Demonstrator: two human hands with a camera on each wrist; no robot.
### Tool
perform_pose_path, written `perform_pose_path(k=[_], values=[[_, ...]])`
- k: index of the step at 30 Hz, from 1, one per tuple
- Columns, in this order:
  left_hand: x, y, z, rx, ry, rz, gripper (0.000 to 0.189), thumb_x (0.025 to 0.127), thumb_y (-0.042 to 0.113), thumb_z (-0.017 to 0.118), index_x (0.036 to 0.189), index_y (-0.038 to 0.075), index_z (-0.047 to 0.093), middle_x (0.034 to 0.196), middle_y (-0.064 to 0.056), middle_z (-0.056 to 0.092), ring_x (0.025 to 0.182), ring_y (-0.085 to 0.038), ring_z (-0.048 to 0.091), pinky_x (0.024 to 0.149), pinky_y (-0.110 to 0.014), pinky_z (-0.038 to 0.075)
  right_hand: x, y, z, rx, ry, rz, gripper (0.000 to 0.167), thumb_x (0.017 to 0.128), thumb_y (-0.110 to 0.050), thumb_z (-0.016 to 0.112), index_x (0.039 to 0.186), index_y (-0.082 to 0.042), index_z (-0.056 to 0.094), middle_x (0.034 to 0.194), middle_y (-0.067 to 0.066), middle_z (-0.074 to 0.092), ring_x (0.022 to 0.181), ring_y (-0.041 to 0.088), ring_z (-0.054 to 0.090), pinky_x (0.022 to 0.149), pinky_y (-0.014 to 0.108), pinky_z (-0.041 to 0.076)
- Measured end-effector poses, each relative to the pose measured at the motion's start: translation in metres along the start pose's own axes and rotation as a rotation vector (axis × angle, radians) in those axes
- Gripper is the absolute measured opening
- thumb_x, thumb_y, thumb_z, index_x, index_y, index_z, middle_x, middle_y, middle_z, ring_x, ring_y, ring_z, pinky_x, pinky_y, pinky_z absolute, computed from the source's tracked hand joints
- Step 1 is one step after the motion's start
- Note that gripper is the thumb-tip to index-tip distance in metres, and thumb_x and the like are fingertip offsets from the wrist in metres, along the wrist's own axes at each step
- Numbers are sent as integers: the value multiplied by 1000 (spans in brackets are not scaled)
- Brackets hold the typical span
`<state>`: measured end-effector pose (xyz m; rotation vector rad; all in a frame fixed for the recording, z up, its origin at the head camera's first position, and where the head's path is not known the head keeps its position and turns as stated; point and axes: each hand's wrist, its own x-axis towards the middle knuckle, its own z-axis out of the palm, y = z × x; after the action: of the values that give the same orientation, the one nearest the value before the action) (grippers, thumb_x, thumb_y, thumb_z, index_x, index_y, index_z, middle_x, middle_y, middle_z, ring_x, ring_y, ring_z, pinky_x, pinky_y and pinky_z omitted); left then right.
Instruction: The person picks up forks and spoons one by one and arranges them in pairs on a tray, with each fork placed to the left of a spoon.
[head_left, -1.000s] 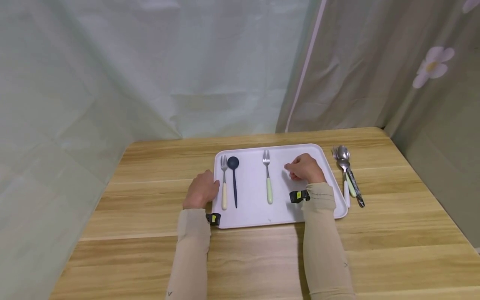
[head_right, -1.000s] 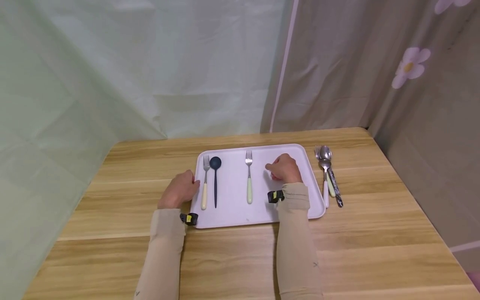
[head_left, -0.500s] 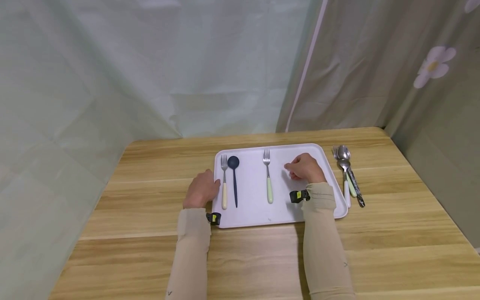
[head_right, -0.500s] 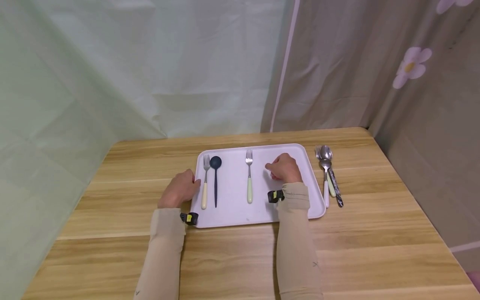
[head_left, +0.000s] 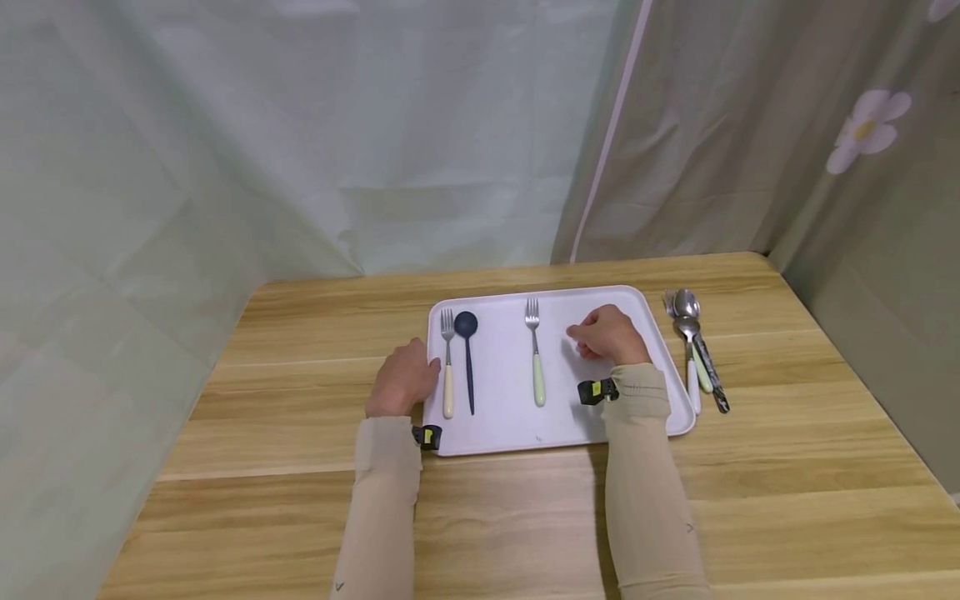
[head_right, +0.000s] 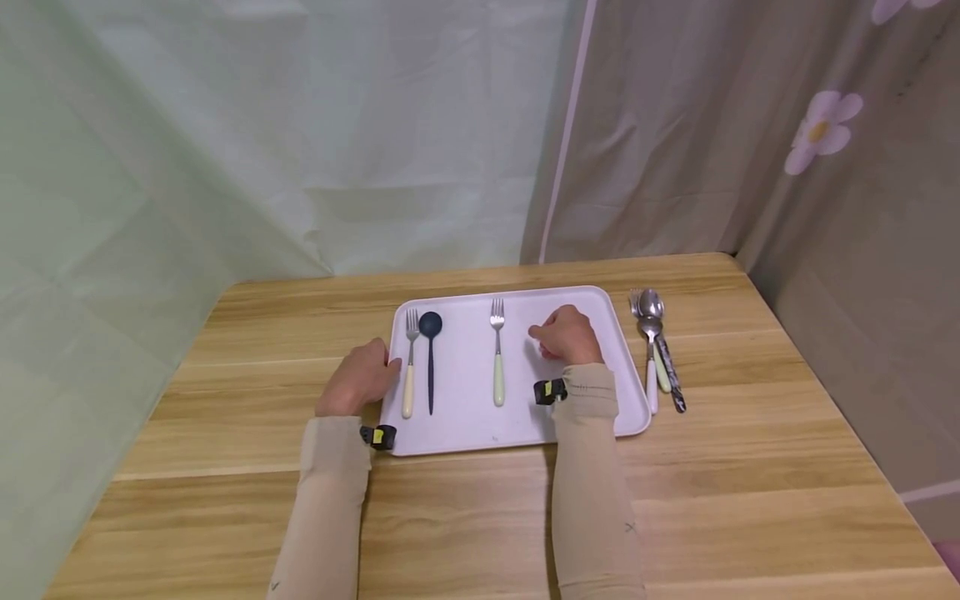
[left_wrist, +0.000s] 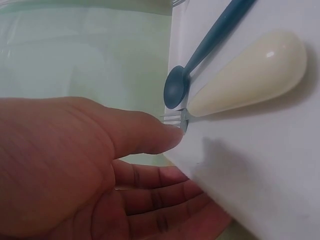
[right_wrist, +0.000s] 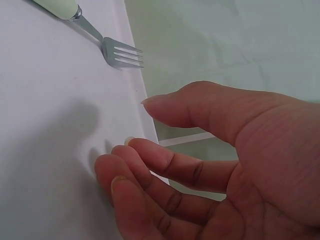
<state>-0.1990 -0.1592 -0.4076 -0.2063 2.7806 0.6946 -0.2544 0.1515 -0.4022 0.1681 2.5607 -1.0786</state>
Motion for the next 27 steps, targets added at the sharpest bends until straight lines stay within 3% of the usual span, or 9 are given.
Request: perform_pose_path(k=[27], values=[[-1,1,-1,13,-13,-14,42,108,27,45,133,-7,49,92,-18,61,74,-25,61,57,-29,47,1,-1,0,-7,-7,1,30,97,-31,65,106,-2,62,73,2,68,69,13,61,70,29,46]])
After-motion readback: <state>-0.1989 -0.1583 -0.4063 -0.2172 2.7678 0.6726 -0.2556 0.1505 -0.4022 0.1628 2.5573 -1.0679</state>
